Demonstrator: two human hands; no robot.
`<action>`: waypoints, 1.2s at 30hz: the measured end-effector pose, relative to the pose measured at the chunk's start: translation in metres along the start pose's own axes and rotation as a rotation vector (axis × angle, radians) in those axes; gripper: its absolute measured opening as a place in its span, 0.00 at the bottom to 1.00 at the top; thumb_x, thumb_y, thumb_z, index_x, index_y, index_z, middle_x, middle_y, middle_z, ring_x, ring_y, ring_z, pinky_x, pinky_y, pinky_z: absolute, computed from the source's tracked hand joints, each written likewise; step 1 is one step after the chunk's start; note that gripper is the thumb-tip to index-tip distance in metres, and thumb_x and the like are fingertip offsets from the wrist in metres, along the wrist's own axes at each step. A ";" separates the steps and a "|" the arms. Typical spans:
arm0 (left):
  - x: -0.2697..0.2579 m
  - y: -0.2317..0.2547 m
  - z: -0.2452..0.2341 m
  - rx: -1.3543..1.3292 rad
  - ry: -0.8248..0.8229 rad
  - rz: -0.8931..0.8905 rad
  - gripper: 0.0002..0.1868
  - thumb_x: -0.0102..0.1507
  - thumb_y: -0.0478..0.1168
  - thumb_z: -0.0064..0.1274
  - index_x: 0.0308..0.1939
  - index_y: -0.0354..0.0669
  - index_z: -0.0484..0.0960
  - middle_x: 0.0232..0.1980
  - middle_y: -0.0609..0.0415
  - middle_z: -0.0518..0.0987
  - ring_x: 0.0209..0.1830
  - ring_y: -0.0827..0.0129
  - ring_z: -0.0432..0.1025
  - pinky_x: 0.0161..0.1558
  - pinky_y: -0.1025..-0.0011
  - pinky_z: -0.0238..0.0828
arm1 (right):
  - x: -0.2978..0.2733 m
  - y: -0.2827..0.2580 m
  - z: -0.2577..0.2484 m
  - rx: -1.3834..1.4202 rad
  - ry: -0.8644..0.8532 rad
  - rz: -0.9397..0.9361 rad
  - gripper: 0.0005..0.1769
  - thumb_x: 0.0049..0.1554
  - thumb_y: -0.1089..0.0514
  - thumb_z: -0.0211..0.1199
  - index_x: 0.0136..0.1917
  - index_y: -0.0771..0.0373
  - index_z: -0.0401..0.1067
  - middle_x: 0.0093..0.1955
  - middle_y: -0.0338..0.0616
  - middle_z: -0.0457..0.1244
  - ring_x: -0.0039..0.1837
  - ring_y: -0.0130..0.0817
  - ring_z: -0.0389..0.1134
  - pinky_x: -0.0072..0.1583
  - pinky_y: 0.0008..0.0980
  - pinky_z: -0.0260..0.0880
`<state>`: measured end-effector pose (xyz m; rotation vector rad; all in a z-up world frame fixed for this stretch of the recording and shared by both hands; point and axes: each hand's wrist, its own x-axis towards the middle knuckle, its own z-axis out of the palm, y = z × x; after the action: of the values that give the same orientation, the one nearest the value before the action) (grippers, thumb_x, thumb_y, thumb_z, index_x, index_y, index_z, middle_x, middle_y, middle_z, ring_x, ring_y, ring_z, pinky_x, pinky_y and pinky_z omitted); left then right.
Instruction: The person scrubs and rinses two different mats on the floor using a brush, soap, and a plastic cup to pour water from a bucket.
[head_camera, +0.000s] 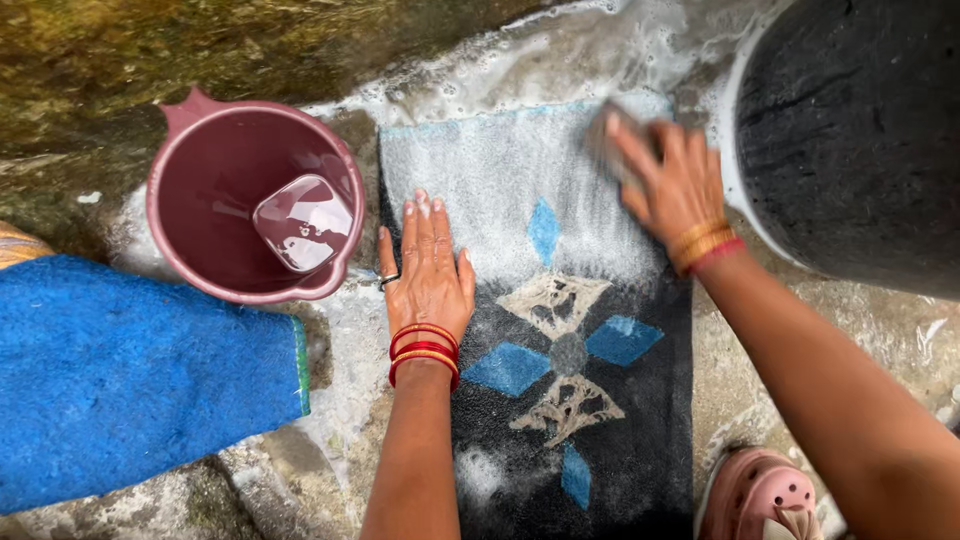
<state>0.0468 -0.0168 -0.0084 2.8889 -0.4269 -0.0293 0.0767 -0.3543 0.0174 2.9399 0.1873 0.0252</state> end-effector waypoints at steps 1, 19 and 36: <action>-0.001 0.000 0.000 -0.012 -0.008 -0.006 0.36 0.70 0.51 0.37 0.80 0.40 0.51 0.84 0.50 0.48 0.83 0.66 0.42 0.79 0.54 0.32 | 0.019 -0.001 0.002 -0.006 0.042 0.131 0.57 0.51 0.52 0.74 0.86 0.31 0.48 0.70 0.53 0.58 0.63 0.50 0.60 0.57 0.47 0.63; 0.017 -0.001 0.012 0.464 -0.071 0.364 0.44 0.60 0.38 0.43 0.81 0.48 0.48 0.84 0.54 0.43 0.82 0.70 0.41 0.77 0.62 0.32 | 0.046 -0.033 -0.003 0.009 0.133 0.231 0.55 0.49 0.48 0.74 0.83 0.31 0.50 0.66 0.51 0.59 0.58 0.50 0.61 0.53 0.47 0.64; 0.026 0.017 -0.009 -0.084 -0.086 0.054 0.40 0.69 0.60 0.34 0.81 0.46 0.47 0.84 0.52 0.43 0.83 0.64 0.37 0.79 0.57 0.30 | 0.064 -0.041 -0.005 0.040 0.158 0.286 0.55 0.49 0.49 0.75 0.82 0.33 0.48 0.67 0.55 0.59 0.61 0.53 0.61 0.56 0.52 0.61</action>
<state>0.0675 -0.0377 0.0046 2.8000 -0.5065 -0.1589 0.1354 -0.3052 0.0142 2.9784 -0.2143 0.2977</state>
